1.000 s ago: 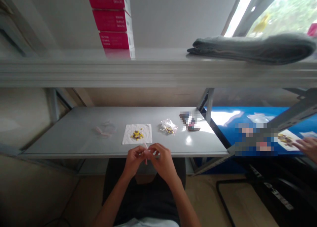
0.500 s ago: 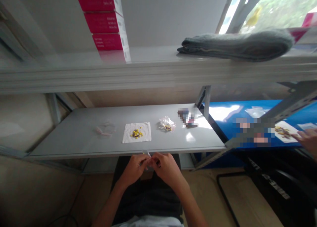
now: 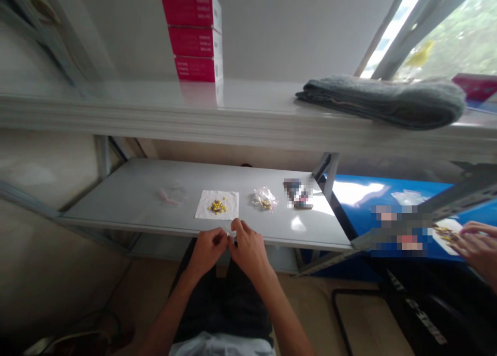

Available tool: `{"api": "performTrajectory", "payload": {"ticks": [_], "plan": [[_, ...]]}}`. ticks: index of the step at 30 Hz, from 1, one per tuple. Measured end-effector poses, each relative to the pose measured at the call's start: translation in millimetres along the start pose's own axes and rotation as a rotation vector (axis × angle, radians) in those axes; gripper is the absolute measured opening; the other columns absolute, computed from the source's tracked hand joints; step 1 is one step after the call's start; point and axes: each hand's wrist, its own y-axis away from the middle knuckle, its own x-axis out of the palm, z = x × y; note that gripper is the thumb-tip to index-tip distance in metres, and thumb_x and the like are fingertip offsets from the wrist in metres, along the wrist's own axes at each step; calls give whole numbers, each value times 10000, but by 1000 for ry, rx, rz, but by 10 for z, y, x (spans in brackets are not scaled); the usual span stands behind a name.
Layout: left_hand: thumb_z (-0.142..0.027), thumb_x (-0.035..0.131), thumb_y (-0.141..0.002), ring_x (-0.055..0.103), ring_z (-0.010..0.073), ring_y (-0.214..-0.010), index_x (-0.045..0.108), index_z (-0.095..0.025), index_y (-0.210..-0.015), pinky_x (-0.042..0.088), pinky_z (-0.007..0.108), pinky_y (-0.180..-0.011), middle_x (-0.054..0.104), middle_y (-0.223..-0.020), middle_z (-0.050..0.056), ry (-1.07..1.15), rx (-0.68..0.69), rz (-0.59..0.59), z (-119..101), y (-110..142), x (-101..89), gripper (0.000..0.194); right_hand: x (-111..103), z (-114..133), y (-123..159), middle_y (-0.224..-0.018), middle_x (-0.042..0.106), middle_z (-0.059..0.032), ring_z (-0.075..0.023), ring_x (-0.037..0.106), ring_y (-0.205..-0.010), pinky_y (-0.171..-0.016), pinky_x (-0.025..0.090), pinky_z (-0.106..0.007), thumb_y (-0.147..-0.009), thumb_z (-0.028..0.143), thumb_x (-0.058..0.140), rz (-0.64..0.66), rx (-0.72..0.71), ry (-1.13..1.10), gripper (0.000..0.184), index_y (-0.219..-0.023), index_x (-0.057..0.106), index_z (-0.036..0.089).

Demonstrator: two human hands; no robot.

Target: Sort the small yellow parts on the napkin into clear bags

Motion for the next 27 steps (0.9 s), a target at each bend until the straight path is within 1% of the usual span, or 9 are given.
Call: {"api": "performTrajectory", "payload": {"ticks": [4,8,11,13,16,19,21,23,27], "plan": [[-238,541,-841,507,147,-563,533,-200,-586,320,277,-597,540,-556,-11,9,-8,-18,-5,19,-94,258,107,14,-72,-901,723,-38,-204,703,-729,-616,387,-266,-908,185,533,28,5,-81,131,-1028,560,228],[-245,553,-870,574,177,-689,577,-204,-625,425,295,-691,598,-680,22,45,44,-67,112,-20,-268,250,160,43,-266,-847,742,-52,-225,726,-787,-678,471,-293,-945,191,488,-54,-4,-154,150,-953,634,222],[-367,597,-921,632,222,-973,665,-211,-841,486,355,-921,676,-958,72,221,64,-226,322,-109,-369,188,232,73,-456,-897,763,-60,-224,743,-800,-690,552,-312,-955,308,538,-72,-2,-474,176,-968,688,217],[-462,663,-893,616,248,-1148,661,-222,-1078,485,394,-1011,663,-1183,100,398,-14,-304,497,-194,-406,303,317,78,-591,-929,762,-66,-224,749,-769,-637,600,-329,-937,421,579,-59,36,-780,264,-1025,702,205],[-542,727,-837,677,256,-1098,588,-231,-1261,565,414,-915,629,-1306,115,704,-159,-157,715,-336,-451,544,468,46,-794,-959,762,-67,-239,749,-806,-670,651,-400,-870,544,662,-55,44,-1090,388,-1047,723,204],[-559,734,-829,725,239,-918,613,-177,-1218,609,374,-740,706,-1074,106,833,-197,-38,824,-487,-524,559,602,-43,-972,-968,775,-73,-244,740,-834,-756,645,-433,-809,561,735,-58,31,-1147,416,-1020,742,202],[-566,746,-812,719,214,-840,660,-138,-1109,604,330,-684,713,-887,75,797,-179,-73,861,-599,-576,528,674,-132,-1056,-940,780,-82,-245,731,-831,-787,623,-423,-785,558,755,-104,31,-1064,417,-977,752,188],[-581,745,-800,707,191,-776,682,-128,-1053,600,308,-655,710,-814,58,723,-150,-115,900,-717,-610,522,729,-231,-1106,-955,783,-93,-249,717,-879,-841,591,-412,-828,553,708,-178,20,-927,385,-926,763,185],[-597,736,-785,685,168,-668,696,-133,-964,582,282,-606,709,-768,49,541,-99,-143,995,-923,-612,499,806,-393,-1162,-1064,772,-86,-218,681,-960,-906,529,-360,-975,482,534,-215,-17,-734,377,-1096,755,202]]}}
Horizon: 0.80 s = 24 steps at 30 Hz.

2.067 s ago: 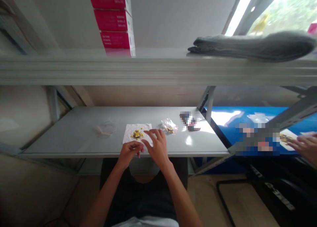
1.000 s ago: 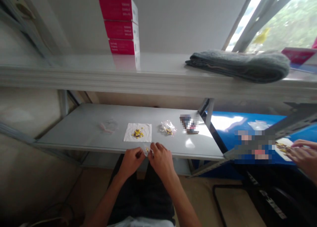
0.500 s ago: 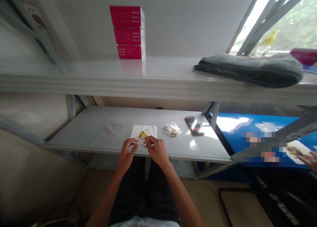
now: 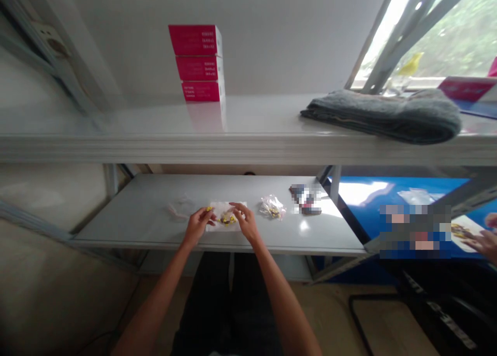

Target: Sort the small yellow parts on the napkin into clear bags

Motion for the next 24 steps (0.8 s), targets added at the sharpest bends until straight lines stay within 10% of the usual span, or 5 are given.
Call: {"api": "performTrajectory", "payload": {"ticks": [24], "plan": [[-516,712,-852,715,203,-911,772,-178,-1058,542,266,-745,785,-1048,101,-170,124,-116,427,-293,95,400,85,-486,-88,-916,767,-75,-224,658,-879,-841,497,-355,-917,281,626,-57,-28,225,170,-907,775,200]]}}
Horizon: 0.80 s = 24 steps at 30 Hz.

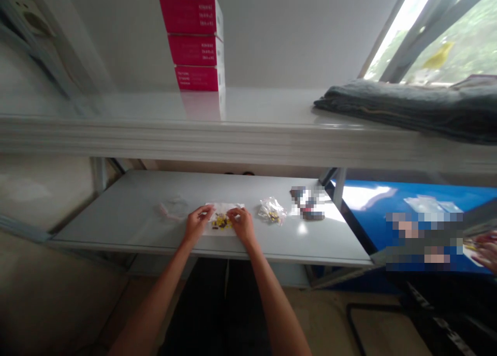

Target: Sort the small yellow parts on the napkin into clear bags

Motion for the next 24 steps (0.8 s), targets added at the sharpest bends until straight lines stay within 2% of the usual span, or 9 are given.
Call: {"api": "performTrajectory", "payload": {"ticks": [5,8,12,14,17,20,22,24], "plan": [[-455,693,-876,714,198,-881,796,-196,-932,537,264,-725,785,-982,78,-126,110,46,34,3,-4,284,14,-27,7,-901,770,-64,-219,653,-872,-835,499,-349,-916,272,636,-11,-15,0,157,-908,779,206],[-429,663,-906,713,202,-937,802,-202,-962,539,261,-729,780,-1022,83,-121,161,71,11,1,-17,272,8,-35,13,-883,759,-62,-215,653,-843,-823,503,-351,-910,283,654,-18,-10,13,151,-915,784,207],[-418,690,-889,715,193,-910,792,-204,-1051,548,260,-727,779,-1029,80,-90,156,67,-22,9,-6,288,3,1,4,-895,754,-71,-199,653,-779,-824,510,-360,-921,307,651,-31,-32,1,167,-897,782,205],[-420,704,-875,715,189,-897,789,-201,-1054,555,263,-741,779,-1017,78,-76,142,48,-28,18,17,295,10,46,1,-905,754,-70,-200,654,-793,-828,511,-359,-925,305,643,-38,-63,0,164,-901,775,209],[-442,692,-876,722,197,-892,775,-175,-1057,569,289,-788,777,-1001,94,-34,120,-54,-47,28,7,333,-18,123,28,-981,750,-77,-206,654,-856,-787,509,-334,-942,288,605,-115,-87,23,182,-997,760,210],[-462,659,-889,728,200,-841,730,-153,-1183,577,312,-787,772,-982,102,-50,115,-134,-107,-1,-191,432,-196,142,88,-966,737,-77,-209,638,-873,-799,494,-337,-974,246,518,-293,-112,150,233,-1006,745,202],[-456,636,-901,718,191,-846,716,-179,-1233,567,316,-816,768,-1028,91,-186,170,-149,-149,-63,-451,440,-413,92,123,-932,735,-78,-229,619,-910,-872,464,-371,-979,233,496,-387,-138,326,248,-979,742,197],[-450,607,-913,702,186,-820,694,-184,-1283,559,326,-827,768,-1007,77,-312,199,-195,-163,-154,-756,464,-658,4,131,-978,738,-94,-260,590,-976,-917,425,-401,-974,234,495,-471,-82,518,255,-1012,744,190]]}}
